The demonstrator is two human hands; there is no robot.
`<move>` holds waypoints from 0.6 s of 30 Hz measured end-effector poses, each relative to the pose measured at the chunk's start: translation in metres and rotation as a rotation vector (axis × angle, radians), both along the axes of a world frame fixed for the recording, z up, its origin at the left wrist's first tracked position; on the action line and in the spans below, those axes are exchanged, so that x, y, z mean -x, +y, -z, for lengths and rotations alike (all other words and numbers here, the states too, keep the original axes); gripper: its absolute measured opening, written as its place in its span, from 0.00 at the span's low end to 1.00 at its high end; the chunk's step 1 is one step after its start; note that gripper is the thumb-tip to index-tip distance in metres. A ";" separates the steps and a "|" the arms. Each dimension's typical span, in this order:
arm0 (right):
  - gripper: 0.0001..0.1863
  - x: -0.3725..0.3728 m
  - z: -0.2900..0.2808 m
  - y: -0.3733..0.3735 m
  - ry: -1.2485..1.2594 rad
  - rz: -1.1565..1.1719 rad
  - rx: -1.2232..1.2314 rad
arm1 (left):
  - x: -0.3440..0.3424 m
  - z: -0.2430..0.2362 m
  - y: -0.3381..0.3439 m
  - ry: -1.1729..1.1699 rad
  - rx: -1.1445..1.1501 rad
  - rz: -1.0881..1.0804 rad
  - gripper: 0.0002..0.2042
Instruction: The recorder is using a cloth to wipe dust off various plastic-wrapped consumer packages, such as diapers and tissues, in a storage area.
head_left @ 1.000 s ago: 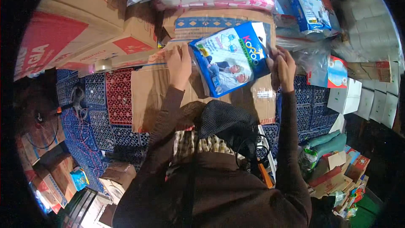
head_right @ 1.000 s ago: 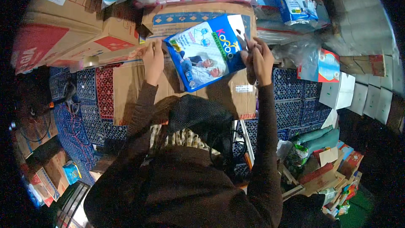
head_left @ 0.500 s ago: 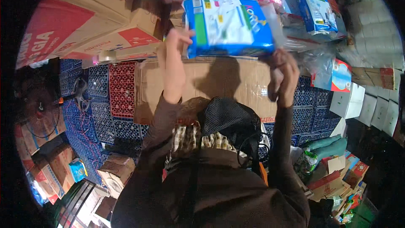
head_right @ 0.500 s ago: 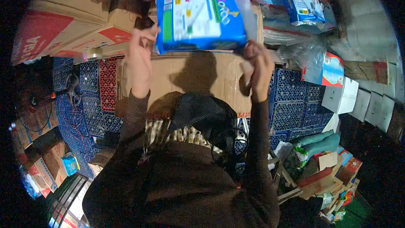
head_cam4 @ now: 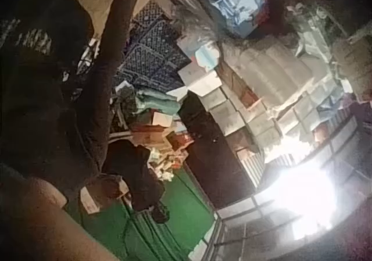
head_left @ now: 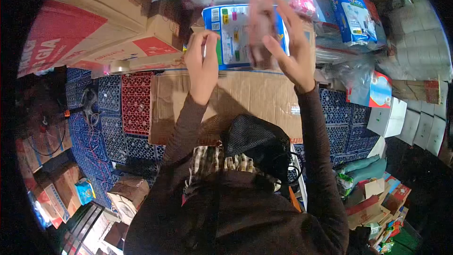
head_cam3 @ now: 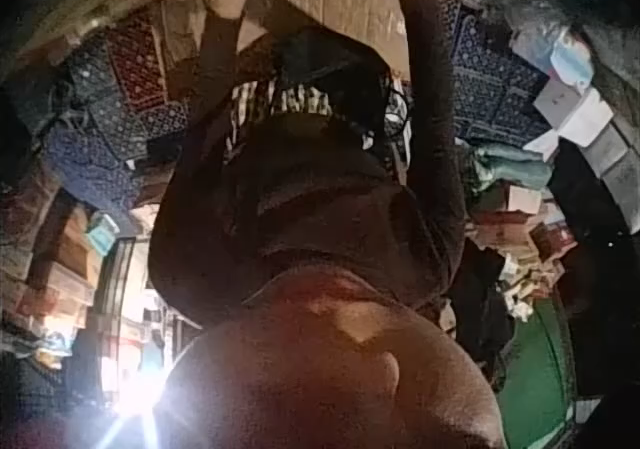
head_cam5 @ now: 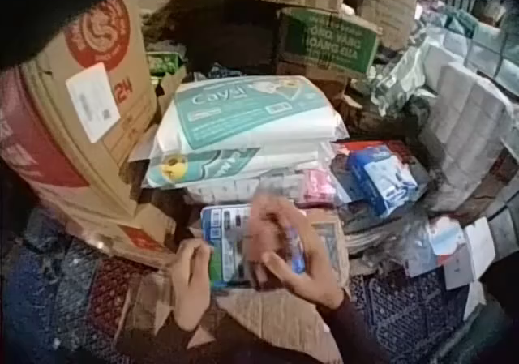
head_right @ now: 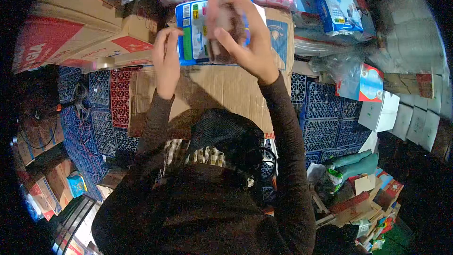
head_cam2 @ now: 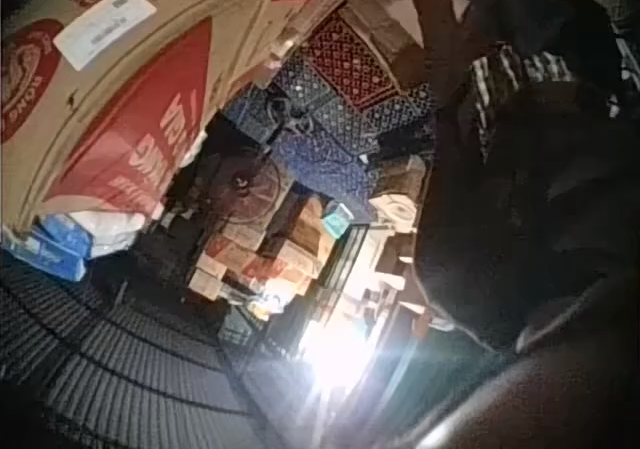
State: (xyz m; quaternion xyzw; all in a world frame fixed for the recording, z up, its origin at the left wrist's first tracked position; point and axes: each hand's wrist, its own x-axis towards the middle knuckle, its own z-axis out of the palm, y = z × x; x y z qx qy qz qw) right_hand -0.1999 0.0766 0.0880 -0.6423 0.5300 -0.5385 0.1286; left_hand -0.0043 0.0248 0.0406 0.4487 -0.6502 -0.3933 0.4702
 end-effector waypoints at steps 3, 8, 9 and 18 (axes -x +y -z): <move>0.29 0.020 0.024 -0.015 0.121 0.204 -0.125 | 0.008 0.020 -0.027 -0.173 0.017 -0.117 0.15; 0.29 0.027 0.069 0.001 -0.452 0.158 -0.417 | -0.001 0.044 -0.016 -0.006 -0.240 0.018 0.23; 0.29 0.024 0.074 0.015 -0.558 0.160 -0.483 | -0.004 0.042 -0.006 0.001 -0.265 0.035 0.26; 0.34 0.017 0.122 0.115 -1.048 0.016 -0.450 | -0.023 0.000 0.066 -0.223 -0.350 -0.006 0.26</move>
